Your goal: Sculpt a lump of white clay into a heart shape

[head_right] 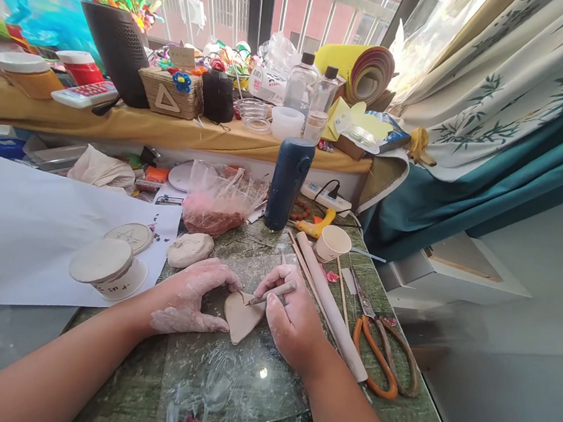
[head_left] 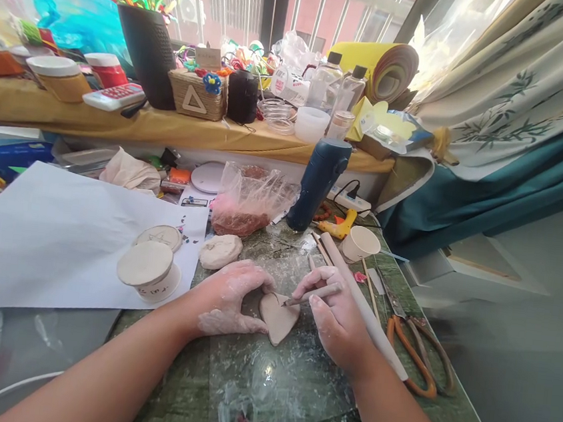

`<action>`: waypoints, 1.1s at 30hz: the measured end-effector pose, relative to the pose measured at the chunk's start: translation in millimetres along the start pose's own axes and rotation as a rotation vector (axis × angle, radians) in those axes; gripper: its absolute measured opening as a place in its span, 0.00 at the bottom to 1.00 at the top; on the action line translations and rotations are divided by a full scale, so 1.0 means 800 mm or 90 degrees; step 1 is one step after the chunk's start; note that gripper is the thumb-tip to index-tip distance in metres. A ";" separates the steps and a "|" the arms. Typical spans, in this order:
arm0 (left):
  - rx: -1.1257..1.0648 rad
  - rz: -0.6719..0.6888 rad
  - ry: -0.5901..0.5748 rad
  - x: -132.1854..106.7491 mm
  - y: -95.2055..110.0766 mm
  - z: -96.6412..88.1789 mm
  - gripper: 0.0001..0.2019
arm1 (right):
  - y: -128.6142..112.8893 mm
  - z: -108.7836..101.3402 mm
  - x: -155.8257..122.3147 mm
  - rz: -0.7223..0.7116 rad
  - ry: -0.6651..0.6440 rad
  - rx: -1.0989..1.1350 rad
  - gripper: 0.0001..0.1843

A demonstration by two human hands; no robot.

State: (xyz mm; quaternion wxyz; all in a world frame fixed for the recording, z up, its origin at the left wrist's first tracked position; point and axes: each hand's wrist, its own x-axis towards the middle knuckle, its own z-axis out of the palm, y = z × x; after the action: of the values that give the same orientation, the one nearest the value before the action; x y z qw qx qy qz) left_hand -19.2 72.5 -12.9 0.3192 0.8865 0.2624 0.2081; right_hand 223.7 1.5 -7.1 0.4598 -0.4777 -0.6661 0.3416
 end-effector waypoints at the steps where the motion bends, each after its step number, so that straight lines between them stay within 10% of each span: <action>1: 0.001 -0.002 0.001 0.000 0.000 0.000 0.26 | -0.002 -0.001 -0.001 -0.014 0.018 0.007 0.08; 7: 0.011 -0.008 -0.011 0.001 -0.002 -0.001 0.25 | -0.007 0.004 -0.013 -0.060 0.207 -0.010 0.06; 33: -0.001 -0.024 -0.004 -0.001 0.003 -0.001 0.26 | -0.012 0.013 -0.005 -0.169 -0.004 -0.047 0.10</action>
State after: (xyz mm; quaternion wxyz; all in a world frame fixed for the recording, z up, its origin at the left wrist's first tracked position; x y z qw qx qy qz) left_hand -19.3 71.0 -10.8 0.3249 0.8816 0.2779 0.1998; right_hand 211.2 -5.7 -3.0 0.4806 -0.4013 -0.7370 0.2545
